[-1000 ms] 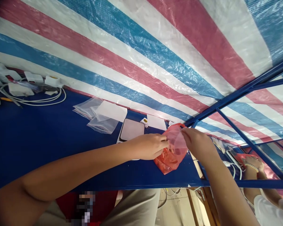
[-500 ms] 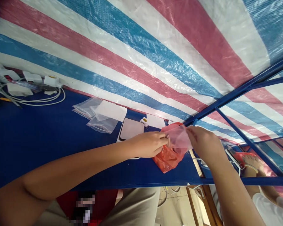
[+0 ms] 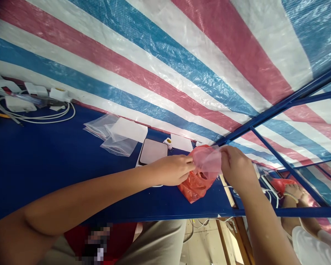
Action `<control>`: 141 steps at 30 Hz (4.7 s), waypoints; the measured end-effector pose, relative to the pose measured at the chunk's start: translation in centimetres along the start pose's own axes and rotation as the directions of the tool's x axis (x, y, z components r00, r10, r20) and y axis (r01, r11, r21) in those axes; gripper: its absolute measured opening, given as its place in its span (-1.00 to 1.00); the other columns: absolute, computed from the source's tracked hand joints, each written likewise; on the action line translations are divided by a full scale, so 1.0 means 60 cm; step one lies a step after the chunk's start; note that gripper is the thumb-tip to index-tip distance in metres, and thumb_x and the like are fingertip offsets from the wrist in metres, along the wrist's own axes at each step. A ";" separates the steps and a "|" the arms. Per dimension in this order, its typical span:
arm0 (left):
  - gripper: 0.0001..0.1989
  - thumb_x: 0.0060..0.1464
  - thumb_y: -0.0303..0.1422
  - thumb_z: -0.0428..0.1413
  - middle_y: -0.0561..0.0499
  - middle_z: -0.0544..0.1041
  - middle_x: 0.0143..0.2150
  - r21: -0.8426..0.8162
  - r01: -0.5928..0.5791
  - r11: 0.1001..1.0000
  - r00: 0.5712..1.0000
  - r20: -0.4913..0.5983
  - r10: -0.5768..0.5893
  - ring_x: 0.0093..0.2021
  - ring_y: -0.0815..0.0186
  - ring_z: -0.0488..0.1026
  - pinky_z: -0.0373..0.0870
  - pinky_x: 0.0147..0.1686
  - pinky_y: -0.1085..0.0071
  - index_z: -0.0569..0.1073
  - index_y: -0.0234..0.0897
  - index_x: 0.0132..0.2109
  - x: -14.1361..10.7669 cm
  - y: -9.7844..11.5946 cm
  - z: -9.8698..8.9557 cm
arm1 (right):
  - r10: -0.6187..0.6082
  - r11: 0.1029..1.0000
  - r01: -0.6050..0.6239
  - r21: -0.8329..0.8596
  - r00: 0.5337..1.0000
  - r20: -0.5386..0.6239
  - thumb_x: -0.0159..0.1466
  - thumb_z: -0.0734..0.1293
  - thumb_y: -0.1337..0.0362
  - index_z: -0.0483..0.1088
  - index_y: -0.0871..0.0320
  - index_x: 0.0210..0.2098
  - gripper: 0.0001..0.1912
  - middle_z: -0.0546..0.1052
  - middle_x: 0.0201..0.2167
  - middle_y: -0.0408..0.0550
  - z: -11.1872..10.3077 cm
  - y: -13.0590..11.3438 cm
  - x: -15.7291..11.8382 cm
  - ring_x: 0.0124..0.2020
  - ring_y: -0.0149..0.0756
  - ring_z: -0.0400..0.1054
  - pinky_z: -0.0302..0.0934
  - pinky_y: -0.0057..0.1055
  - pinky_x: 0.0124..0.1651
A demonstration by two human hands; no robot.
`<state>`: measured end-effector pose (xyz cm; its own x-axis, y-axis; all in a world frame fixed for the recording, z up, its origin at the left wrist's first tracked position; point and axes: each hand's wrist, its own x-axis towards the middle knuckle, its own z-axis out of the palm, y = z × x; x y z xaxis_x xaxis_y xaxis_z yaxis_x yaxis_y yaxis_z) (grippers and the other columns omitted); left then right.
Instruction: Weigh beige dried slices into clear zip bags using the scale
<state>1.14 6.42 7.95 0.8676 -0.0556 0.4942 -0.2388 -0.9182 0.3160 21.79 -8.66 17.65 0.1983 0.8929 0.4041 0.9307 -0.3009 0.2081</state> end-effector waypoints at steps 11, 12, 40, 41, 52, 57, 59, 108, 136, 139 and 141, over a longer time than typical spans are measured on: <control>-0.79 0.29 -0.45 0.00 -0.13 0.61 -0.09 0.048 0.050 0.998 0.999 0.014 -0.050 -0.15 0.21 0.59 0.40 -0.34 0.32 0.53 -0.33 -0.08 -0.005 0.002 -0.007 | 0.067 0.996 -0.062 0.071 0.995 -0.072 0.43 0.18 0.15 0.49 0.07 -0.09 -0.73 0.65 -0.13 0.16 -0.034 -0.017 -0.007 -0.08 0.07 0.58 0.40 -0.11 -0.05; -0.79 0.27 -0.44 0.01 -0.12 0.62 -0.11 0.048 0.062 0.997 0.998 0.015 -0.063 -0.17 0.20 0.59 0.38 -0.37 0.32 0.54 -0.32 -0.08 -0.007 0.003 -0.010 | 0.075 0.995 -0.069 0.076 0.994 -0.078 0.42 0.19 0.14 0.49 0.07 -0.09 -0.73 0.65 -0.13 0.16 -0.042 -0.016 -0.007 -0.09 0.08 0.59 0.41 -0.11 -0.05; -0.54 0.13 0.06 0.17 0.03 0.56 -0.36 -0.628 0.733 0.262 0.254 -0.105 -0.962 -0.35 0.23 0.55 0.52 -0.26 0.30 0.47 -0.22 -0.04 -0.406 0.017 -0.155 | 0.319 0.156 -0.306 0.939 0.916 0.245 0.34 0.42 -0.09 0.61 0.09 -0.10 -0.61 0.66 -0.14 0.05 0.096 -0.358 -0.074 -0.15 -0.11 0.54 0.47 -0.21 -0.10; -0.50 0.13 0.06 0.15 0.00 0.58 -0.34 -0.523 0.818 0.240 0.194 -0.141 -0.971 -0.34 0.19 0.55 0.52 -0.28 0.27 0.46 -0.22 0.02 -0.434 0.009 -0.154 | 0.362 0.097 -0.322 0.942 0.893 0.268 0.30 0.45 -0.10 0.60 0.10 -0.12 -0.60 0.65 -0.15 0.04 0.107 -0.371 -0.081 -0.17 -0.12 0.53 0.47 -0.23 -0.14; -0.34 0.42 -0.01 -0.16 -0.15 0.21 0.54 0.396 0.745 0.537 0.649 -0.243 -0.721 0.56 0.02 0.09 0.04 0.52 -0.04 0.29 -0.27 0.46 -0.503 0.004 -0.099 | 0.530 -0.166 -0.434 0.885 0.718 0.451 0.12 0.58 -0.11 0.61 0.12 -0.16 -0.52 0.57 -0.22 -0.02 0.147 -0.353 -0.170 -0.36 -0.24 0.49 0.41 -0.37 -0.46; -0.31 0.41 0.07 -0.16 -0.02 0.02 0.59 0.418 0.751 0.511 0.610 -0.145 -0.779 0.59 0.00 -0.03 -0.03 0.53 -0.12 0.09 -0.04 0.54 -0.525 -0.013 -0.072 | 0.585 -0.336 -0.420 0.843 0.608 0.536 0.01 0.65 -0.04 0.60 0.10 -0.19 -0.51 0.59 -0.25 -0.08 0.169 -0.307 -0.205 -0.41 -0.31 0.48 0.40 -0.42 -0.46; -0.30 0.39 0.09 -0.13 -0.02 0.01 0.59 0.426 0.749 0.507 0.609 -0.143 -0.780 0.59 -0.04 -0.03 -0.02 0.52 -0.16 0.07 0.01 0.54 -0.529 -0.013 -0.075 | 0.591 -0.378 -0.415 0.828 0.581 0.560 -0.03 0.67 -0.02 0.60 0.10 -0.20 -0.50 0.60 -0.27 -0.09 0.183 -0.290 -0.217 -0.43 -0.33 0.47 0.40 -0.42 -0.46; -0.30 -0.01 0.20 0.12 0.02 0.65 -0.29 -0.121 0.992 0.029 -0.011 -0.319 -0.948 -0.32 0.08 0.57 0.39 -0.36 0.24 0.33 -0.14 0.14 -0.527 0.008 -0.168 | 0.531 -0.305 -0.403 0.863 0.680 0.505 0.09 0.63 -0.03 0.56 0.12 -0.23 -0.57 0.53 -0.49 -0.16 0.231 -0.249 -0.248 -0.52 -0.38 0.37 0.29 -0.42 -0.41; -0.60 -0.13 -0.19 0.33 -0.04 0.60 -0.35 -0.382 0.873 0.305 0.268 -0.149 -0.952 -0.40 0.28 0.54 0.46 -0.34 0.35 0.45 -0.25 -0.16 -0.273 -0.210 -0.229 | 0.549 -0.202 -0.401 0.893 0.709 0.442 0.17 0.56 -0.12 0.52 0.14 -0.19 -0.53 0.51 -0.50 -0.18 0.233 -0.257 -0.251 -0.51 -0.34 0.35 0.23 -0.39 -0.37; -0.66 -0.20 -0.24 0.33 -0.04 0.57 -0.43 -0.273 0.919 0.283 0.233 -0.201 -0.951 -0.36 0.18 0.57 0.44 -0.28 0.31 0.44 -0.25 -0.27 -0.271 -0.249 -0.212 | 0.521 -0.209 -0.384 0.899 0.734 0.435 0.24 0.53 -0.06 0.51 0.14 -0.16 -0.58 0.51 -0.50 -0.18 0.230 -0.259 -0.253 -0.49 -0.34 0.36 0.21 -0.39 -0.34; -0.70 -0.21 -0.26 0.33 -0.05 0.56 -0.41 -0.188 0.938 0.291 0.239 -0.256 -0.936 -0.25 0.13 0.58 0.43 -0.18 0.31 0.43 -0.24 -0.32 -0.276 -0.257 -0.208 | 0.512 -0.212 -0.382 0.899 0.740 0.435 0.26 0.52 -0.05 0.51 0.15 -0.16 -0.60 0.51 -0.50 -0.17 0.229 -0.260 -0.253 -0.49 -0.34 0.35 0.21 -0.39 -0.34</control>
<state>-14.98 26.41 5.01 0.3194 0.9471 0.0300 0.6624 -0.2458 0.7077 8.50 -12.90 -3.94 0.7575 0.6526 0.0180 0.0035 0.0235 -0.9997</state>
